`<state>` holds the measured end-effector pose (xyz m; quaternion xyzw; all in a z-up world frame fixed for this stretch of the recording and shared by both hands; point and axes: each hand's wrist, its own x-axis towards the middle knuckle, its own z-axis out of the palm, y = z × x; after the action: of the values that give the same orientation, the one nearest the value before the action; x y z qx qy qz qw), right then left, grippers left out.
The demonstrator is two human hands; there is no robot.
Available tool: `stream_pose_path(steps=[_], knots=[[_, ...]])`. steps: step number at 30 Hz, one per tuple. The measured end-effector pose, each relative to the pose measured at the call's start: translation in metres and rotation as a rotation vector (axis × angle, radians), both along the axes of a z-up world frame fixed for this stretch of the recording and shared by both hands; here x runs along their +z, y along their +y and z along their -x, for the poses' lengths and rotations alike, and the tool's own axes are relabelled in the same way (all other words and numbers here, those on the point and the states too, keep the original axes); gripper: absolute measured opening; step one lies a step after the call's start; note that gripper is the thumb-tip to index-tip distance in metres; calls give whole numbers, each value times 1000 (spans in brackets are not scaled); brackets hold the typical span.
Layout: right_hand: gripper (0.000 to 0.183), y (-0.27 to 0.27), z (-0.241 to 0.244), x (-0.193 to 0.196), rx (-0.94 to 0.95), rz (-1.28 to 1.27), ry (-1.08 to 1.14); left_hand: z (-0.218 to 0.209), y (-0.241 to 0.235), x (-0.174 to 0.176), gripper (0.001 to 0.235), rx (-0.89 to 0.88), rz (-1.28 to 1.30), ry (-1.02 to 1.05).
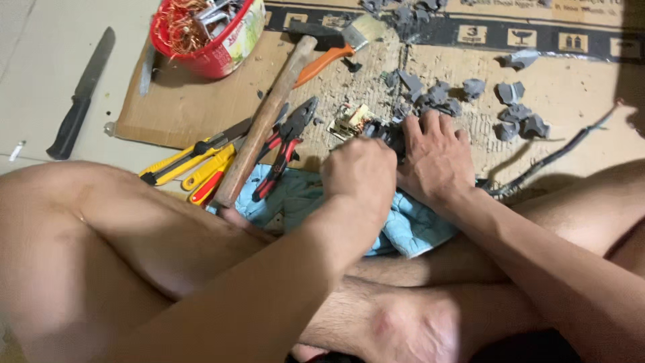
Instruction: The person sits on the floor and uses a hammer to break apart a grey plastic electronic component. They then use pliers to pull out copper wire from the broken pieces and place the wire into a red container.
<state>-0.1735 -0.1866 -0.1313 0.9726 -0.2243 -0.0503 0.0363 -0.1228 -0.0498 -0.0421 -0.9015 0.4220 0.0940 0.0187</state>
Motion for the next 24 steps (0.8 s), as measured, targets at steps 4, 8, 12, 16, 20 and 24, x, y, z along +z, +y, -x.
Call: stream_pose_path(steps=[4, 8, 12, 16, 20, 24], knots=[[72, 15, 7, 22, 5, -21, -37, -23, 11, 26, 34, 74, -20, 273], [83, 16, 5, 28, 14, -91, -41, -53, -4, 23, 31, 372, 181, 545], [76, 16, 2, 28, -16, -66, -76, -31, -10, 92, 38, 371, 37, 527], [84, 20, 7, 44, -26, -176, -110, -36, 14, 95, 38, 340, -17, 495], [79, 20, 4, 37, -6, -163, -113, -39, 27, 79, 34, 211, -17, 474], [78, 17, 7, 34, -12, -139, -102, -40, 22, 57, 30, 89, -22, 356]])
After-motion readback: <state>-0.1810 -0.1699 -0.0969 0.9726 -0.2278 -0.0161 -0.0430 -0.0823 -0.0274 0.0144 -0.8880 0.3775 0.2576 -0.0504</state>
